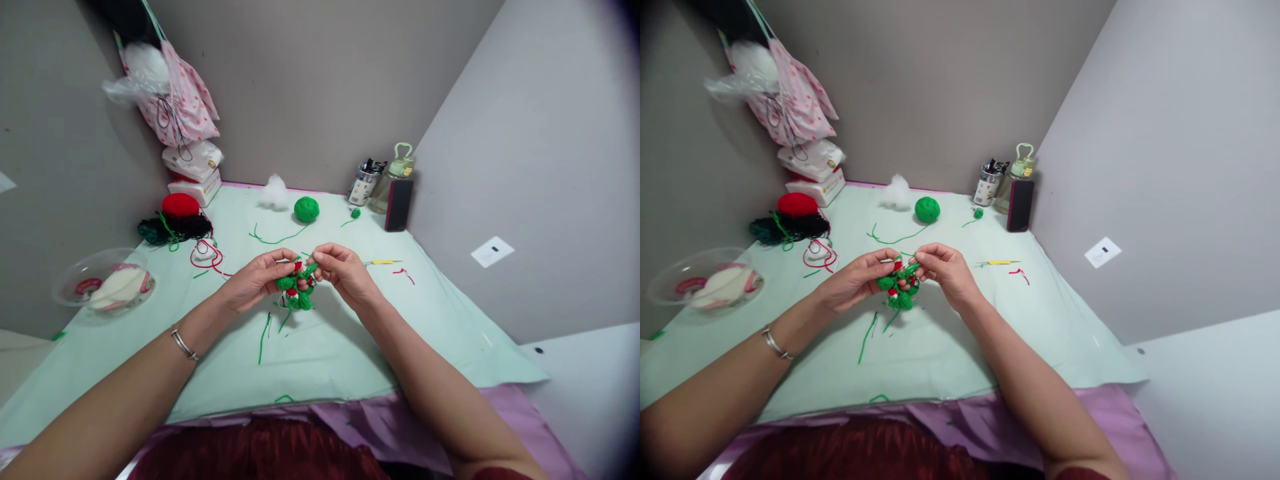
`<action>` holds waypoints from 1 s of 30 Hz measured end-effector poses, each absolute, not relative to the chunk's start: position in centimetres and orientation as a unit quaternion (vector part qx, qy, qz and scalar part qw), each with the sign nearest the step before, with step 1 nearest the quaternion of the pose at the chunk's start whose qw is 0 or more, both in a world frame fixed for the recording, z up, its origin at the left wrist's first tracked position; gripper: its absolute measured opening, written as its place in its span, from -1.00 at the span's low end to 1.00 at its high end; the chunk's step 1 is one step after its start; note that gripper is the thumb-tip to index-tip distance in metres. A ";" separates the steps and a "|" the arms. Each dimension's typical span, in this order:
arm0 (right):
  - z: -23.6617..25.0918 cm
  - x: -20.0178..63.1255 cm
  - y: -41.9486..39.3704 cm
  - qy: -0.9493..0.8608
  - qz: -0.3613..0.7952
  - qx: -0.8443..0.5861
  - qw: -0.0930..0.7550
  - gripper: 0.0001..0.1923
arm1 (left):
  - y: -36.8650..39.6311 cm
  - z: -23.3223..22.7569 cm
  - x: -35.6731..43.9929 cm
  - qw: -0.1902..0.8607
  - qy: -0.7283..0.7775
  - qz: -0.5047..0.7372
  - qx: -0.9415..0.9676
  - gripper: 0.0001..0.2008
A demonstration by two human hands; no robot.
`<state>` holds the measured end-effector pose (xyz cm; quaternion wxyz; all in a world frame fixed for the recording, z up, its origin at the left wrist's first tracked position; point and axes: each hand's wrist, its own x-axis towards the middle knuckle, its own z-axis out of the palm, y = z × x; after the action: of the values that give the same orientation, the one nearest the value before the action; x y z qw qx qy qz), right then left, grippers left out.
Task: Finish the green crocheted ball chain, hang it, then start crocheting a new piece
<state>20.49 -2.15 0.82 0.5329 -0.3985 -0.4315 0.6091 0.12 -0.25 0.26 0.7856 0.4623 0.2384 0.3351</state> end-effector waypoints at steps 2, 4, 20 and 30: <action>0.7 20.5 -2.2 -0.431 0.625 -0.400 0.513 -0.68 | -0.3 0.3 0.1 0.783 0.234 0.328 0.475 -0.77; 0.6 20.4 -2.3 -0.444 0.630 -0.399 0.497 -0.70 | -0.3 0.2 0.2 0.780 0.232 0.323 0.483 -0.76; -0.1 19.1 -4.0 -0.791 -0.074 -0.380 0.474 -0.88 | -0.2 -0.3 0.6 0.767 0.283 0.395 0.419 -0.79; -0.2 19.0 -4.2 -0.831 -0.293 -0.378 0.285 -0.82 | -0.4 -1.4 1.2 0.763 0.293 0.403 0.413 -0.80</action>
<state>18.97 -4.20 -0.20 0.2853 -0.3776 -0.8308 -0.2930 1.25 -0.37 -1.38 0.7630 0.4125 0.2926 0.4025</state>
